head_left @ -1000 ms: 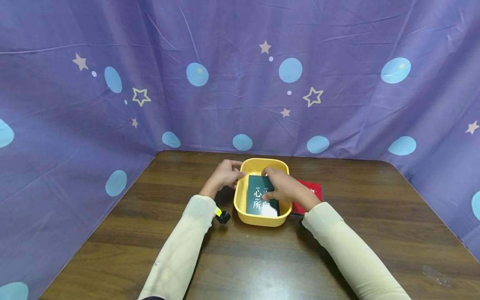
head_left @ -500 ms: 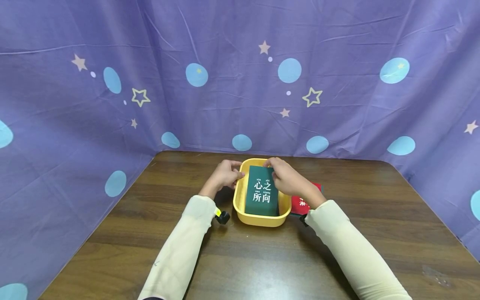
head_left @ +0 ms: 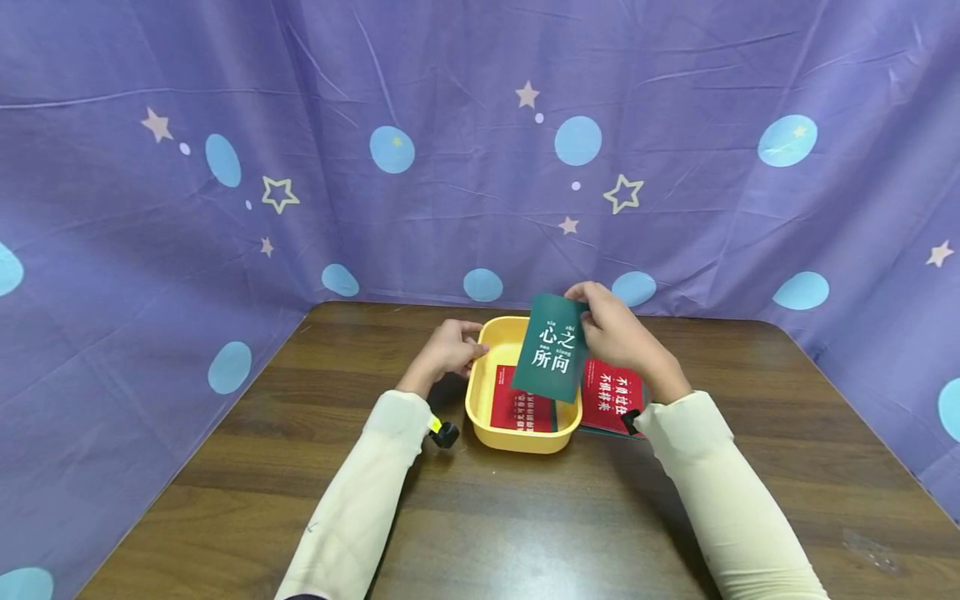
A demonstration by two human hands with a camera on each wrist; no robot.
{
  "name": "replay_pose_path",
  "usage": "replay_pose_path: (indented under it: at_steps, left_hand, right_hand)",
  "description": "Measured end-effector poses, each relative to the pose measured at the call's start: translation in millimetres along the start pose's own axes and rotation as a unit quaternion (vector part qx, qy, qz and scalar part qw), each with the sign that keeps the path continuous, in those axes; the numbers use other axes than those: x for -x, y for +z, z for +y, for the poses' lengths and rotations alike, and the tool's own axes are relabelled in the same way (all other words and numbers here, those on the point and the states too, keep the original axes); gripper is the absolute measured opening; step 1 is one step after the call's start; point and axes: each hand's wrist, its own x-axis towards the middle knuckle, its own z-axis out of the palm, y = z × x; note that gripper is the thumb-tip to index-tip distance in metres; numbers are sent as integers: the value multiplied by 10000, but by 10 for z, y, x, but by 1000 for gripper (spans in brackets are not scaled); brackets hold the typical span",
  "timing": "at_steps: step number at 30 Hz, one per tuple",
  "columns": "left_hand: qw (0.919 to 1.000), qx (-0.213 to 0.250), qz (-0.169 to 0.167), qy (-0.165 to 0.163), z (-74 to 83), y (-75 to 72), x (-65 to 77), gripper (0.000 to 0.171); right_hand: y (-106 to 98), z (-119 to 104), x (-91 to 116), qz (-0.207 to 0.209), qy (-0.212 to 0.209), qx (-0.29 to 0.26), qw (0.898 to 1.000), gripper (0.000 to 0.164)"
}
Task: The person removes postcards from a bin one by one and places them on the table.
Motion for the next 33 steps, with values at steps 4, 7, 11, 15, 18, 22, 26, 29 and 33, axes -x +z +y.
replay_pose_path:
  at_steps: [4,7,11,15,18,22,26,29,33]
  left_hand:
    - [10000,19,-20,-4,0,-1,0,49]
    - [10000,38,-16,7,-6,-5,1,49]
    - [10000,56,-28,13,-12,-6,-5,49]
    - [10000,75,-49,7,-5,-6,-4,49]
    - [10000,63,-46,-11,7,-8,-1,49]
    - [10000,25,-13,-46,20,-10,7,49]
    - [10000,9,11,-69,22,-10,17,48]
    - [10000,-2,26,-80,24,-9,20,48]
    - [10000,-37,47,-64,33,-10,24,48]
  right_hand:
    - [-135,44,27,156,236,-59,9996,30]
    - [-214,105,41,247,412,-72,9988,30]
    - [-301,229,66,372,568,126,9976,30]
    - [-366,356,99,443,754,249,9959,31]
    - [-403,442,125,399,995,195,9940,30]
    - [-442,585,171,243,1237,194,9918,29]
    - [-455,737,227,61,1395,318,9897,29]
    - [-430,846,259,-171,1532,413,9872,30]
    - [-356,962,281,-575,1645,440,9837,30]
